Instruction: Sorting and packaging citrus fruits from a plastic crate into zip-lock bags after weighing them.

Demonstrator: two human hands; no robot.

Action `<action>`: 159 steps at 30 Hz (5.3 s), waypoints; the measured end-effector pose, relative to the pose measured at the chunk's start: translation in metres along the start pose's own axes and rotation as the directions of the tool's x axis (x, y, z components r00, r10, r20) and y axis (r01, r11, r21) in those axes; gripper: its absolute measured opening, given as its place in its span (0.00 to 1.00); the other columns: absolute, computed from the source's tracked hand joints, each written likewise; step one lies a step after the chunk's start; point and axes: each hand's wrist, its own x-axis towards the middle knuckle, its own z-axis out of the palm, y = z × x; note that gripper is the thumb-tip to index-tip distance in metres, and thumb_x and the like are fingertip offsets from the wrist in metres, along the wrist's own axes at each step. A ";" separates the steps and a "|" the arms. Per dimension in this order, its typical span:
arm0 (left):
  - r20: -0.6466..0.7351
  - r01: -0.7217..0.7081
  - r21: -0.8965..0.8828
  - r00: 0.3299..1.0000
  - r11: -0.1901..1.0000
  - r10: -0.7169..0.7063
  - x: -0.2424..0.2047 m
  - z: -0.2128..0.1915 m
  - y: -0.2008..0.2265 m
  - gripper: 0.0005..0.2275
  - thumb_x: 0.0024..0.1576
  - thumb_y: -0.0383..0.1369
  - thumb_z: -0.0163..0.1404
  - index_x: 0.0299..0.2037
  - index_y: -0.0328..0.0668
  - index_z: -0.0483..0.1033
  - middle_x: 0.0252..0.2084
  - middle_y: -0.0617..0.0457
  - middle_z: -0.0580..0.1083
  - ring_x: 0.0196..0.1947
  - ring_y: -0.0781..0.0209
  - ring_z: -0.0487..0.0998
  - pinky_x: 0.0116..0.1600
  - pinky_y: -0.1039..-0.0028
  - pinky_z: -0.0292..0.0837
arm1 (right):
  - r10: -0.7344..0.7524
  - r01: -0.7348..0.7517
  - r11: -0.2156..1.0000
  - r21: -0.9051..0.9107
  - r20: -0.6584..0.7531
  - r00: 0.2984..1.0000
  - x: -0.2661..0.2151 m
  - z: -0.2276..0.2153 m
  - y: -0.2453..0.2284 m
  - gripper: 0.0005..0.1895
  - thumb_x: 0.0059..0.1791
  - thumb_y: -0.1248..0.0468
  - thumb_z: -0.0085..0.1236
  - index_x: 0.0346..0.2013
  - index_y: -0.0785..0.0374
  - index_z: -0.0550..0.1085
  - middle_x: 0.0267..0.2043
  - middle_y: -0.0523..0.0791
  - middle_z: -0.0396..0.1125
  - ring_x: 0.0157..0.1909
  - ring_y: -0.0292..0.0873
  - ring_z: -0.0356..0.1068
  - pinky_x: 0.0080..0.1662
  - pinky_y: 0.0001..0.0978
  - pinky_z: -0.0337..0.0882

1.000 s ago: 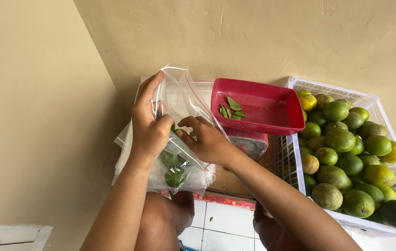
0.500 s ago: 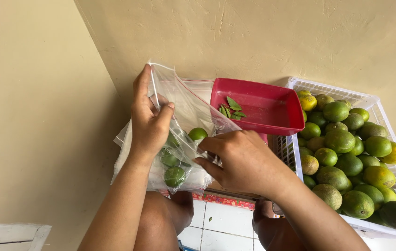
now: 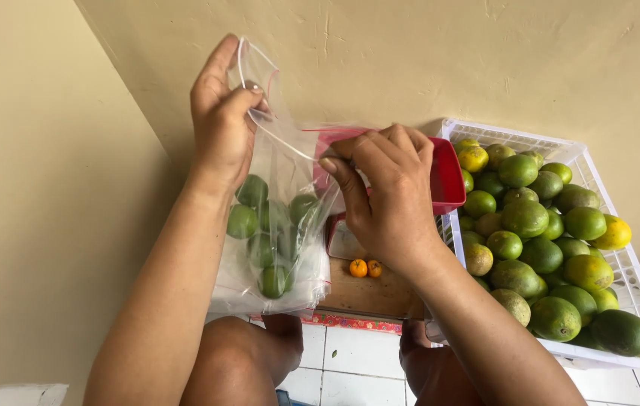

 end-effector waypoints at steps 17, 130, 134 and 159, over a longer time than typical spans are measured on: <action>-0.003 0.101 0.373 0.994 0.922 -0.107 -0.024 -0.034 -0.017 0.30 0.50 0.23 0.43 0.68 0.37 0.64 0.72 0.39 0.62 0.34 0.71 0.71 0.26 0.82 0.62 | 0.021 -0.022 1.000 0.005 0.182 0.983 -0.017 0.023 -0.014 0.03 0.52 0.60 0.58 0.41 0.52 0.76 0.38 0.34 0.70 0.49 0.43 0.66 0.62 0.58 0.47; 0.473 0.228 0.438 0.764 0.870 -0.439 -0.143 0.240 -0.228 0.25 0.65 0.56 0.36 0.62 0.46 0.60 0.40 0.40 0.74 0.31 0.55 0.83 0.39 0.63 0.79 | 0.918 -0.521 0.342 -0.782 0.160 0.363 -0.187 -0.121 0.254 0.37 0.42 0.53 0.69 0.61 0.63 0.67 0.58 0.54 0.59 0.61 0.61 0.62 0.56 0.54 0.69; 0.447 0.219 0.507 0.761 0.834 -0.471 -0.143 0.240 -0.224 0.34 0.52 0.51 0.59 0.63 0.44 0.58 0.53 0.33 0.70 0.53 0.37 0.77 0.56 0.53 0.72 | 0.917 -0.625 0.361 -0.693 0.141 0.373 -0.172 -0.135 0.242 0.38 0.41 0.54 0.71 0.62 0.60 0.66 0.58 0.54 0.63 0.64 0.60 0.62 0.58 0.55 0.67; 0.422 0.316 0.273 0.810 0.909 -0.408 -0.138 0.240 -0.249 0.20 0.69 0.47 0.27 0.67 0.58 0.63 0.48 0.44 0.66 0.26 0.62 0.78 0.28 0.79 0.75 | 0.938 -0.891 0.130 0.435 0.237 0.252 -0.171 -0.132 0.240 0.24 0.60 0.45 0.27 0.59 0.47 0.70 0.41 0.51 0.65 0.34 0.49 0.71 0.30 0.27 0.68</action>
